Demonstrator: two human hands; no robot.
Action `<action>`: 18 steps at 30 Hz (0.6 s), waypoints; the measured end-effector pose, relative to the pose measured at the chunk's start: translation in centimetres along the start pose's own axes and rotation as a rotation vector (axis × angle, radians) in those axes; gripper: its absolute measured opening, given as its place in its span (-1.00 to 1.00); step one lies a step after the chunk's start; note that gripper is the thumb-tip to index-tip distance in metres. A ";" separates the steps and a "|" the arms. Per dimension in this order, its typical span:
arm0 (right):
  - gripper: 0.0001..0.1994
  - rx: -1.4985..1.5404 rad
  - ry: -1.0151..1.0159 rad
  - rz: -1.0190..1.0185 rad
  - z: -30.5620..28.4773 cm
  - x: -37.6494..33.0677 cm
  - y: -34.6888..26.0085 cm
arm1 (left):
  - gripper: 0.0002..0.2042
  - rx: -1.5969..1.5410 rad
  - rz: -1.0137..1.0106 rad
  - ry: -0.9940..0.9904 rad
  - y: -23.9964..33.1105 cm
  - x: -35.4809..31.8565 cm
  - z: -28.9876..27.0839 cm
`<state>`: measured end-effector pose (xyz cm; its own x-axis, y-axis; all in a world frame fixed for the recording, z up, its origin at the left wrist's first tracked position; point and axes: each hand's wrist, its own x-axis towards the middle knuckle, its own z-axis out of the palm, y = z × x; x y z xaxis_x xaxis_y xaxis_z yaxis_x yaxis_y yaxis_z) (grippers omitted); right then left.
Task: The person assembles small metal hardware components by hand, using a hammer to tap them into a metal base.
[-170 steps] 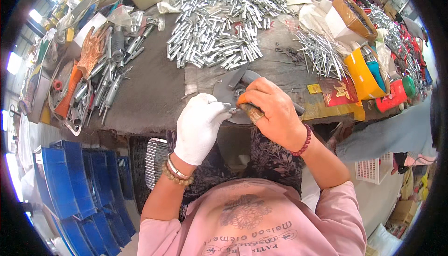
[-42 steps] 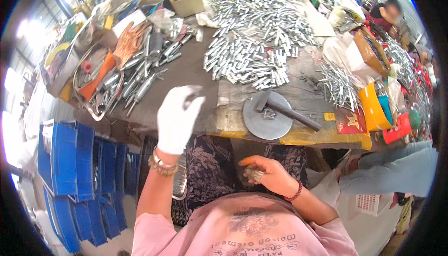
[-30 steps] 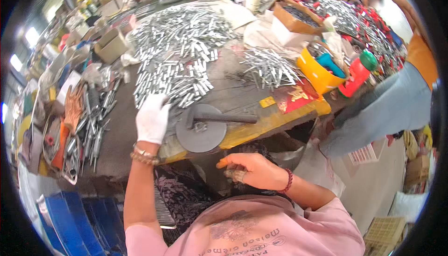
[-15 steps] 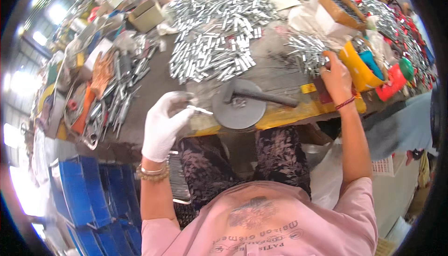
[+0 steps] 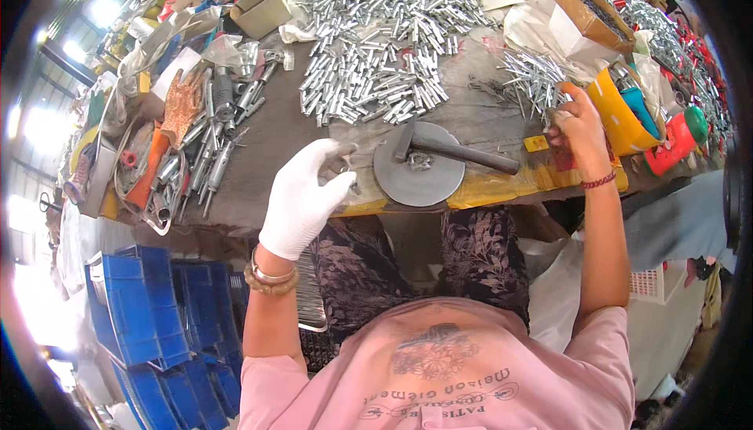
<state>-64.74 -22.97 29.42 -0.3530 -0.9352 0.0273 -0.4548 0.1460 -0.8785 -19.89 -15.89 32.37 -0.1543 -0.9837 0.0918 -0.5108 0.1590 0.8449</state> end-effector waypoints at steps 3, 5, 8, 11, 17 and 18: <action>-0.49 0.400 -0.276 -0.076 3.0 -5.0 -3.9 | -0.69 0.386 0.246 0.008 2.0 0.8 2.0; -0.59 0.460 -0.423 -0.069 5.3 -8.1 -5.7 | -0.71 0.423 0.379 0.006 2.0 1.4 4.1; -0.67 0.381 -0.505 -0.206 9.0 -10.0 -4.4 | -0.71 0.459 0.416 -0.062 1.3 1.6 5.8; -0.63 0.148 -0.375 -0.452 9.2 -11.3 -5.8 | -0.73 0.360 0.458 0.048 0.3 0.7 6.2; -0.64 -0.073 -0.431 -0.834 10.0 -14.6 -6.2 | -0.82 0.330 0.481 0.153 -2.1 0.1 6.9; -0.64 -0.067 -0.464 -0.812 9.9 -15.0 -6.1 | -0.83 0.283 0.470 0.161 -2.4 0.1 6.9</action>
<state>-48.55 -13.00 29.66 0.4486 -0.7917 0.4147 -0.4699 -0.6036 -0.6441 -24.54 -15.83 26.76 -0.3001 -0.7989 0.5212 -0.6284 0.5767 0.5221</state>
